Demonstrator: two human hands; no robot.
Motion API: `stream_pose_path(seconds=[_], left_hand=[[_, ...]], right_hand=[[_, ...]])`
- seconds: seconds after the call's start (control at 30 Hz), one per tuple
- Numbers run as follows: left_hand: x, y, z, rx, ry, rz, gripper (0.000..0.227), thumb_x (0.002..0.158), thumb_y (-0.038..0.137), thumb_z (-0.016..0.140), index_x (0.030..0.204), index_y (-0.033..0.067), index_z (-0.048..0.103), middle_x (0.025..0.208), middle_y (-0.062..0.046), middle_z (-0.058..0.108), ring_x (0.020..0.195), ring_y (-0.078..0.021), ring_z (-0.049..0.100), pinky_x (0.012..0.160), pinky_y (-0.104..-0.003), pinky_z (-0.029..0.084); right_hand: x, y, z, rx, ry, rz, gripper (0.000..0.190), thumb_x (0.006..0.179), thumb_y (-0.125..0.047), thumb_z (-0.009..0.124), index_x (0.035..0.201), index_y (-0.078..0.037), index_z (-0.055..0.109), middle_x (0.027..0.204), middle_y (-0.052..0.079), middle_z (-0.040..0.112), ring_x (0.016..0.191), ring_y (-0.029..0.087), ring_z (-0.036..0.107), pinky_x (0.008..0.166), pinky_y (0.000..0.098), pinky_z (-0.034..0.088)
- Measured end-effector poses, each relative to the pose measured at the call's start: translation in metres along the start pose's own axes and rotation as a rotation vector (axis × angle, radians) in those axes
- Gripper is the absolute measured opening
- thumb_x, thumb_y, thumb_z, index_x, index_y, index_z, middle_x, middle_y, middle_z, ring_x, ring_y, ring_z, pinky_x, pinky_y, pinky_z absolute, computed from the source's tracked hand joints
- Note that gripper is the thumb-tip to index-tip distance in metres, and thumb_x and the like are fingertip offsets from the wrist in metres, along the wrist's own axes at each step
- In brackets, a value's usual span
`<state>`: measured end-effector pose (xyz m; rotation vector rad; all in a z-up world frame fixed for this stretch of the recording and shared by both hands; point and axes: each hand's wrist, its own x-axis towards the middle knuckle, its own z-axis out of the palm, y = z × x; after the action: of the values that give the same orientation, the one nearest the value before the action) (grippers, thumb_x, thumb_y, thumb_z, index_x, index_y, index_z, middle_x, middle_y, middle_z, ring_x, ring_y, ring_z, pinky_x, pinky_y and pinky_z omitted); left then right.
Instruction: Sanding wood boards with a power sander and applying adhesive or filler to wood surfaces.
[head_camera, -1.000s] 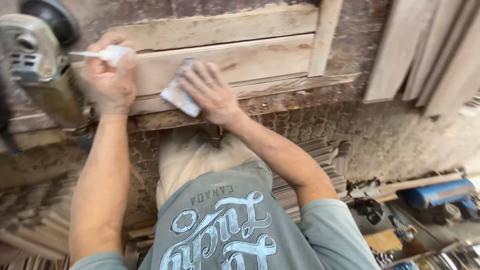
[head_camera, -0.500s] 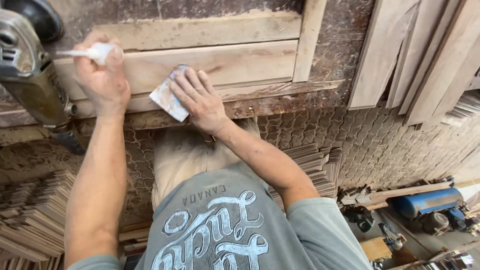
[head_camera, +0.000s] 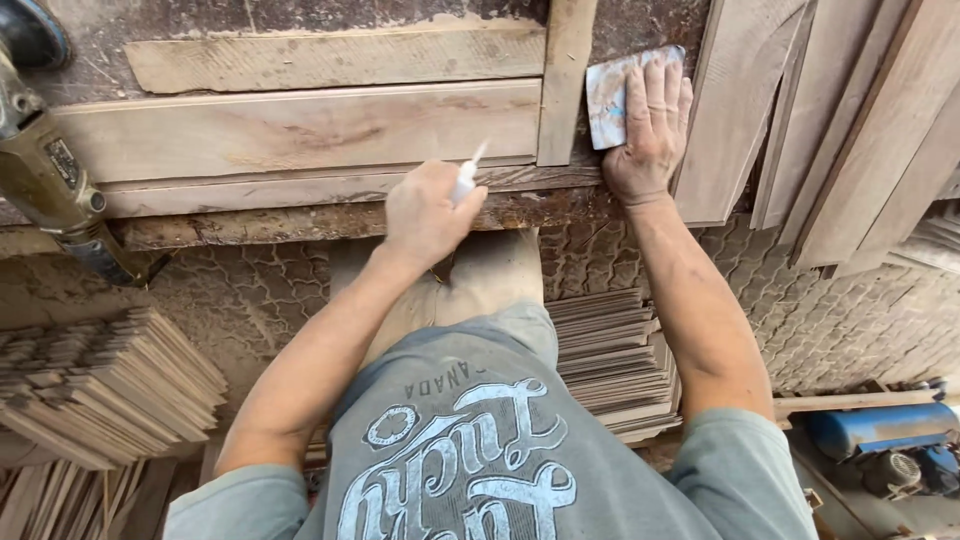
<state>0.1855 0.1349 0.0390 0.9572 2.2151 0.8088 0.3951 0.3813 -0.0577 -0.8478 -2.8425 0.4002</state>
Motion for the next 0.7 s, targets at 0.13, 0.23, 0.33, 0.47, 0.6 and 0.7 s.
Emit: stream_pose_path(seconds=[0.13, 0.23, 0.33, 0.47, 0.6, 0.7], left_hand=[[0.018, 0.033, 0.014, 0.027, -0.128, -0.115, 0.029, 0.087, 0.029, 0.065, 0.089, 0.0009, 0.066, 0.08, -0.013, 0.063, 0.064, -0.0307, 0.06, 0.058, -0.042, 0.049], [0.034, 0.045, 0.019, 0.004, -0.163, -0.173, 0.03, 0.087, 0.03, 0.065, 0.083, 0.0007, 0.065, 0.074, -0.014, 0.063, 0.06, -0.0317, 0.061, 0.055, -0.044, 0.05], [0.038, 0.047, 0.023, 0.034, -0.214, -0.233, 0.03, 0.088, 0.029, 0.065, 0.077, 0.0013, 0.063, 0.068, -0.012, 0.062, 0.054, -0.0279, 0.059, 0.051, -0.041, 0.049], [0.035, 0.047, 0.018, 0.011, -0.199, -0.308, 0.028, 0.087, 0.028, 0.063, 0.074, 0.0037, 0.061, 0.067, -0.011, 0.06, 0.057, -0.0268, 0.059, 0.054, -0.042, 0.049], [0.028, 0.041, 0.002, -0.015, -0.135, -0.346, 0.023, 0.084, 0.026, 0.062, 0.072, 0.0061, 0.062, 0.071, -0.011, 0.064, 0.059, -0.027, 0.059, 0.055, -0.042, 0.048], [0.021, 0.035, -0.005, -0.018, -0.169, -0.473, 0.027, 0.085, 0.029, 0.06, 0.072, 0.0061, 0.065, 0.064, -0.011, 0.064, 0.054, -0.0271, 0.058, 0.054, -0.043, 0.048]], right_hand=[[0.006, -0.009, -0.004, 0.085, 0.016, 0.018, 0.045, 0.107, -0.02, 0.067, 0.151, -0.008, 0.059, 0.16, 0.013, 0.043, 0.152, 0.031, 0.033, 0.13, 0.0474, 0.021], [0.011, -0.007, -0.01, 0.097, 0.013, 0.016, 0.046, 0.106, -0.018, 0.069, 0.149, -0.006, 0.061, 0.16, 0.014, 0.042, 0.152, 0.032, 0.033, 0.13, 0.0481, 0.021], [0.011, -0.009, -0.013, 0.115, -0.001, 0.012, 0.046, 0.105, -0.019, 0.07, 0.148, -0.006, 0.062, 0.159, 0.016, 0.043, 0.151, 0.034, 0.033, 0.129, 0.0488, 0.022], [0.012, -0.009, -0.014, 0.132, -0.011, 0.009, 0.046, 0.106, -0.019, 0.067, 0.15, -0.006, 0.061, 0.159, 0.015, 0.044, 0.152, 0.034, 0.031, 0.129, 0.0498, 0.02], [0.014, -0.009, -0.013, 0.125, -0.01, 0.003, 0.047, 0.106, -0.019, 0.07, 0.151, -0.009, 0.06, 0.16, 0.013, 0.043, 0.152, 0.033, 0.031, 0.129, 0.0498, 0.02], [0.014, -0.009, -0.016, 0.111, 0.001, -0.039, 0.047, 0.105, -0.02, 0.07, 0.149, -0.005, 0.06, 0.159, 0.017, 0.044, 0.151, 0.036, 0.034, 0.126, 0.0537, 0.025]])
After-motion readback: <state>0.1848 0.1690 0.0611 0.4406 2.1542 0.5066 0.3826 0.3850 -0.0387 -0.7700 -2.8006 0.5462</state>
